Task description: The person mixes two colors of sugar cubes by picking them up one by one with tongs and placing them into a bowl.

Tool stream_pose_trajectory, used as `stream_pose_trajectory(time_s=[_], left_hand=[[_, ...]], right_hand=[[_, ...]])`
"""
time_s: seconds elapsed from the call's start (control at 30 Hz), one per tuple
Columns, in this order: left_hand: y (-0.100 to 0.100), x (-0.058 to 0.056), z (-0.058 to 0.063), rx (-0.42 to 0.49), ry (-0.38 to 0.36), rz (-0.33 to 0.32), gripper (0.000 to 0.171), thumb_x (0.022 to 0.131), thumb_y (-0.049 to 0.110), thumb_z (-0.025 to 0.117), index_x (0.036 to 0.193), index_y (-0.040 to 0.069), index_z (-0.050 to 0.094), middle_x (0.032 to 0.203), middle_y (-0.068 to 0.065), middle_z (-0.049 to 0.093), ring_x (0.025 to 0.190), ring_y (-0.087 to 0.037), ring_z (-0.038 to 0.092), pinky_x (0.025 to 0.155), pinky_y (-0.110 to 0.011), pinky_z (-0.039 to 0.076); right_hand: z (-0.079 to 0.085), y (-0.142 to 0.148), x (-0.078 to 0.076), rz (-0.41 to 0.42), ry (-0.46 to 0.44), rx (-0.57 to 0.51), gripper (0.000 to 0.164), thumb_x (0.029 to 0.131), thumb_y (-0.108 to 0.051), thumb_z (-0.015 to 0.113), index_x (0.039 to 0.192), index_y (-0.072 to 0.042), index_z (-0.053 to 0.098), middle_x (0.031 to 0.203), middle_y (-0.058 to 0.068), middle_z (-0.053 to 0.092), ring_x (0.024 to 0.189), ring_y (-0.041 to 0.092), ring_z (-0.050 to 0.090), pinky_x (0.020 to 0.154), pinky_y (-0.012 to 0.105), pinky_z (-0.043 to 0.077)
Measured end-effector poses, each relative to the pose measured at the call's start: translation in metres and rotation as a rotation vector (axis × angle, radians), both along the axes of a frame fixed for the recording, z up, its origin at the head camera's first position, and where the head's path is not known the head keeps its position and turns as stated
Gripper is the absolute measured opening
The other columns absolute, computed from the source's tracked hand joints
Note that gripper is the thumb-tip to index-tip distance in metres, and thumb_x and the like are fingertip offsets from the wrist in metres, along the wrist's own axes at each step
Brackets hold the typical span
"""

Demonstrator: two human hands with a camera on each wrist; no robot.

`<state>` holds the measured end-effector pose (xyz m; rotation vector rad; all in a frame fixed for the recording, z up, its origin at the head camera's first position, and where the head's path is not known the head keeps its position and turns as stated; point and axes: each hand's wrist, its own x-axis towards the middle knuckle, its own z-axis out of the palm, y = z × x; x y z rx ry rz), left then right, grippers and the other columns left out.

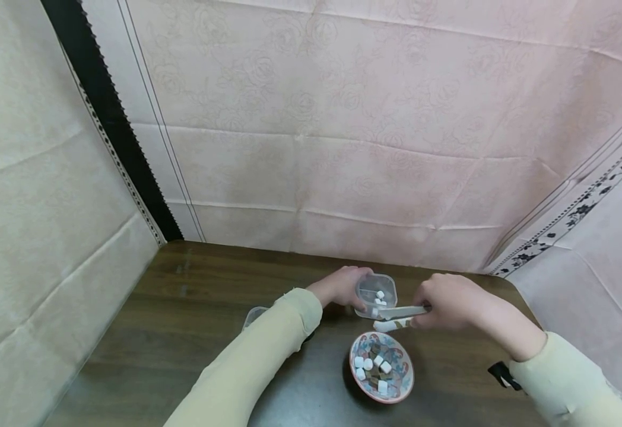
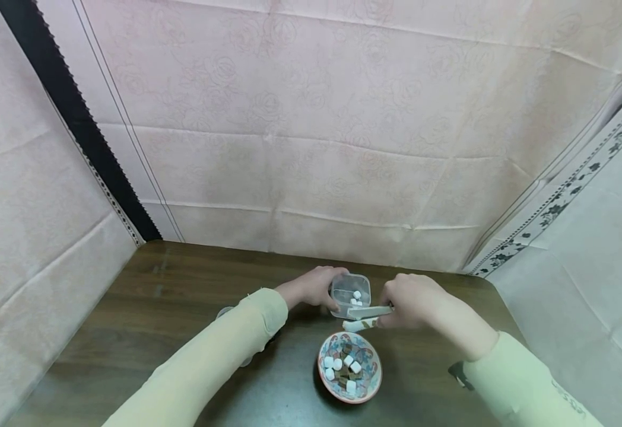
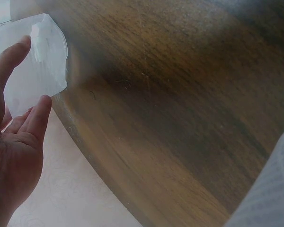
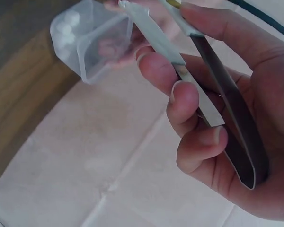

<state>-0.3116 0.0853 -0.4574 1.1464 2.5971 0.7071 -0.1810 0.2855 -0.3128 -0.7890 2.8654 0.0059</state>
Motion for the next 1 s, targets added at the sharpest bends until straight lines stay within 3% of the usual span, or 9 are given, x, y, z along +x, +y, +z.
stream_pose_trajectory(time_s=[0.37, 0.67, 1.0], left_hand=[[0.000, 0.001, -0.001, -0.006, 0.008, -0.001, 0.084, 0.080, 0.027, 0.097, 0.151, 0.009, 0.056, 0.144, -0.009, 0.065, 0.134, -0.028, 0.056, 0.115, -0.030, 0.045], [0.000, 0.001, -0.001, -0.013, 0.011, 0.004, 0.084, 0.079, 0.028, 0.098, 0.151, 0.012, 0.056, 0.142, -0.007, 0.065, 0.133, -0.026, 0.056, 0.113, -0.029, 0.046], [0.000, -0.001, -0.002, -0.006, -0.013, 0.006, 0.084, 0.081, 0.028, 0.097, 0.152, 0.013, 0.056, 0.141, -0.005, 0.066, 0.131, -0.023, 0.056, 0.112, -0.029, 0.046]], right_hand=[[0.007, -0.004, -0.028, -0.070, 0.057, 0.066, 0.025, 0.086, -0.035, 0.083, 0.067, -0.026, 0.070, 0.062, -0.013, 0.057, 0.057, 0.012, 0.045, 0.052, 0.036, 0.042], [-0.004, -0.009, -0.054, -0.158, 0.039, 0.114, 0.038, 0.084, -0.031, 0.082, 0.058, -0.022, 0.056, 0.056, -0.010, 0.043, 0.052, 0.011, 0.037, 0.049, 0.029, 0.028], [-0.022, -0.017, -0.072, -0.192, -0.023, 0.192, 0.048, 0.086, -0.035, 0.083, 0.059, -0.020, 0.046, 0.057, -0.007, 0.039, 0.055, 0.011, 0.035, 0.050, 0.027, 0.029]])
